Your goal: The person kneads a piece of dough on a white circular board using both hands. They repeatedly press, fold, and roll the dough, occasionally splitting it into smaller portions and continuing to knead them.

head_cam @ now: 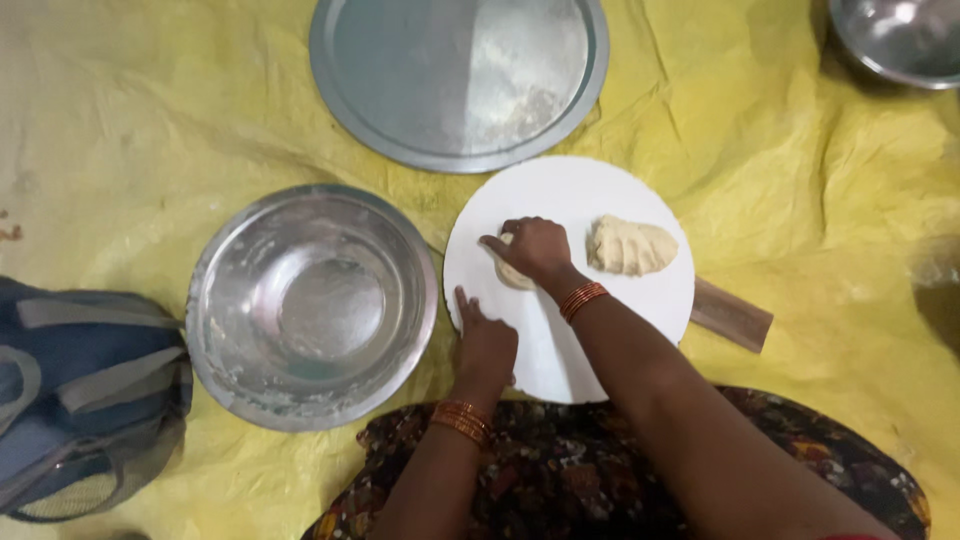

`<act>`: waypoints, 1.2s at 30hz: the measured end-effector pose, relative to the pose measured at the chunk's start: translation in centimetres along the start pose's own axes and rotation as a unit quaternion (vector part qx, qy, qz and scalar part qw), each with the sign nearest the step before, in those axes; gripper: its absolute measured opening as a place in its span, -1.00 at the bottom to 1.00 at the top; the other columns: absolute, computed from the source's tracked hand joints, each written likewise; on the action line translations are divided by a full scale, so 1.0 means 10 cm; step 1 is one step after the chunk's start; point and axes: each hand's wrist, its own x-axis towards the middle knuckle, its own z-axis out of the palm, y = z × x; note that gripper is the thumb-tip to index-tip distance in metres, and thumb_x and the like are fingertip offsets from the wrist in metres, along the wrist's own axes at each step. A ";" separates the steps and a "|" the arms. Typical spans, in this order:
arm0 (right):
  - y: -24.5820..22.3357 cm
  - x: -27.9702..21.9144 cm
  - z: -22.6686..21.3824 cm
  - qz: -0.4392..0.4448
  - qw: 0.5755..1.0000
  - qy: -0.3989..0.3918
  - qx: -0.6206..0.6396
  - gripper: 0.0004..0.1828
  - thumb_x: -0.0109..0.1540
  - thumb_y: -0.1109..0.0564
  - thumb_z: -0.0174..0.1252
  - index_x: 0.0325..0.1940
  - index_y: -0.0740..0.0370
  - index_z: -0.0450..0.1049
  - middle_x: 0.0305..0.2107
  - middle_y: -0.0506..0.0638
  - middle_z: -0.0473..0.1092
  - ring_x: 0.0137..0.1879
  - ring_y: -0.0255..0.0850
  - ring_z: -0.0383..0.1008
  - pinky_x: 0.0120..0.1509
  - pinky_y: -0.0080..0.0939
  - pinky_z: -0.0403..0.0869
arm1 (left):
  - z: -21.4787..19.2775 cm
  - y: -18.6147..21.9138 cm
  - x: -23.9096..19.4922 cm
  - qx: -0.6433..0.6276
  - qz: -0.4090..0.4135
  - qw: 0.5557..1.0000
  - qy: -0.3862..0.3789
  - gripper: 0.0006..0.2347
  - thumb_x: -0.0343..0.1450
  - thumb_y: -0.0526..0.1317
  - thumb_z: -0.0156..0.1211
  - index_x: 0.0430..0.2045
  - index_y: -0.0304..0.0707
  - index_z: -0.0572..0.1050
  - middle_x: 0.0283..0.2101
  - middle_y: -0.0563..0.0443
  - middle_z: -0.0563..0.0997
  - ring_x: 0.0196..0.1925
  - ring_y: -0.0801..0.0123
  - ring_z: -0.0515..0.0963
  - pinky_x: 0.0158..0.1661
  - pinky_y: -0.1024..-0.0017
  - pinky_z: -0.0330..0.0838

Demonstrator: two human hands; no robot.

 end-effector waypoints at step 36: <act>0.35 -0.15 -0.06 -0.125 0.991 0.046 -0.024 -0.59 0.17 -0.29 0.24 -0.30 0.08 0.63 -0.25 0.06 0.56 -0.07 0.06 0.54 -0.02 0.07 0.50 | 0.04 -0.03 0.07 0.008 0.017 1.000 0.017 -0.55 0.18 0.12 0.55 -0.29 -0.25 0.65 -0.11 -0.22 0.66 0.43 -0.30 0.19 0.27 -0.54 -0.50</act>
